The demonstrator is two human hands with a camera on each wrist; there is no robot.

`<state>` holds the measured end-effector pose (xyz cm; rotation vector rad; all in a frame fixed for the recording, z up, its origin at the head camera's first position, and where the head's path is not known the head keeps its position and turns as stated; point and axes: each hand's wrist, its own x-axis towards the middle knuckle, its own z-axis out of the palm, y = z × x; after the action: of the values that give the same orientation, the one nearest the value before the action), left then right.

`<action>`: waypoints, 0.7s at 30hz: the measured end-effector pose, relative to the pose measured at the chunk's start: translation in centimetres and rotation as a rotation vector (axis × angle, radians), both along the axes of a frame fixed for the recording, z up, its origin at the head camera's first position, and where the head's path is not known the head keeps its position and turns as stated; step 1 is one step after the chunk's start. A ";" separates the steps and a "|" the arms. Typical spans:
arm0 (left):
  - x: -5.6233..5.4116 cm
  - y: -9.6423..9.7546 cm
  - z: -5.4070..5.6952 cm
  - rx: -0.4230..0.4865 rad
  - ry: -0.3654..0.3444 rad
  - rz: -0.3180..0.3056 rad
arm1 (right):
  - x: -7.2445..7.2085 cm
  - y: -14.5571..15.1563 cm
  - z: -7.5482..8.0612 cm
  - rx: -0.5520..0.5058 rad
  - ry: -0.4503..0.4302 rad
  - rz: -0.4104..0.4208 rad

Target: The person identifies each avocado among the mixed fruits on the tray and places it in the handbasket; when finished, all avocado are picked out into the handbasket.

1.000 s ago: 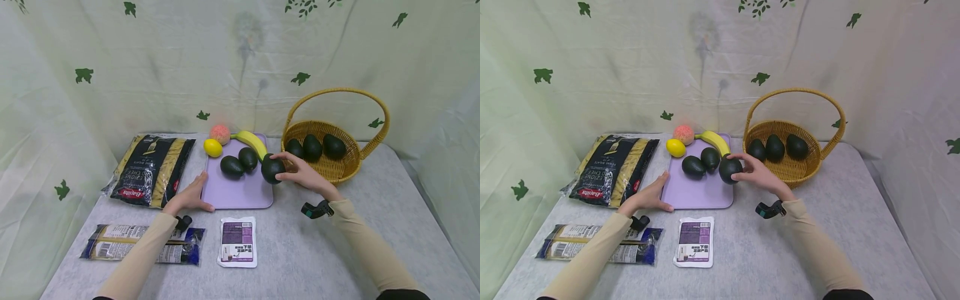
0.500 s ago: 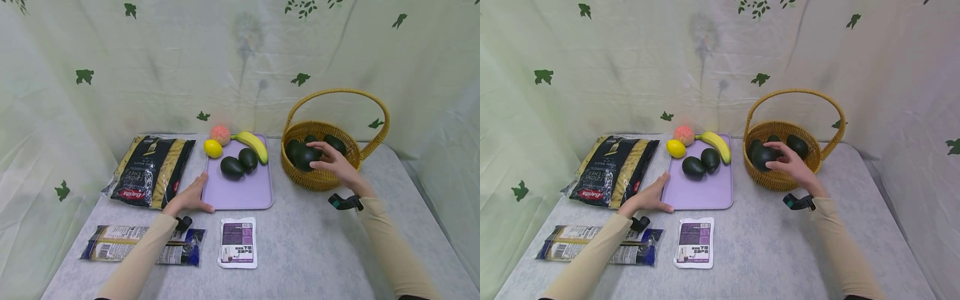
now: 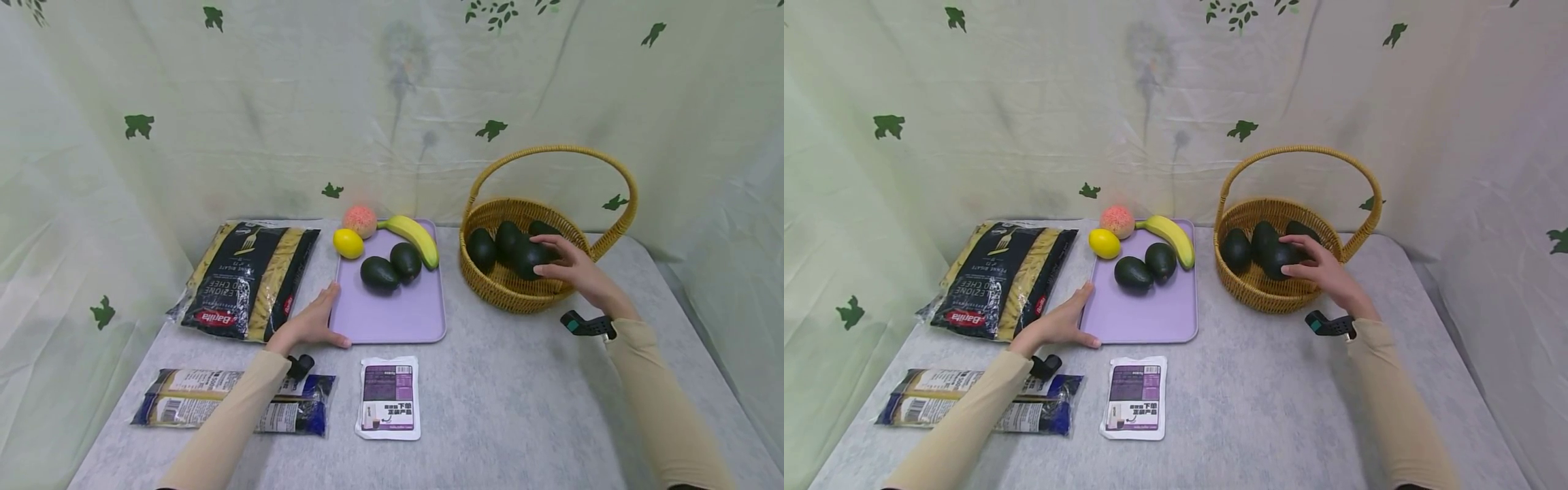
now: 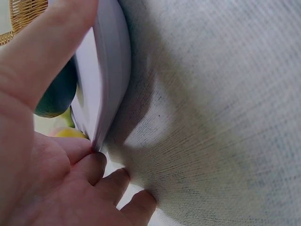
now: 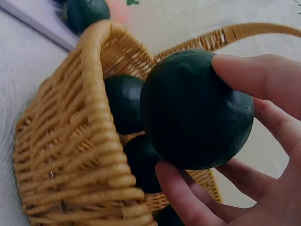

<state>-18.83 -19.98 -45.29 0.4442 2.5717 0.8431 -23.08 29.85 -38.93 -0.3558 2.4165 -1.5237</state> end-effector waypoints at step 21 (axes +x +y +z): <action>0.1 -0.1 0.1 -0.005 0.018 -0.007 | -1.6 2.3 0.4 0.312 0.043 0.054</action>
<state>-18.72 -20.10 -45.24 0.4610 2.5871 0.8336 -24.68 32.11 -38.54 -0.3865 2.6010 -1.1032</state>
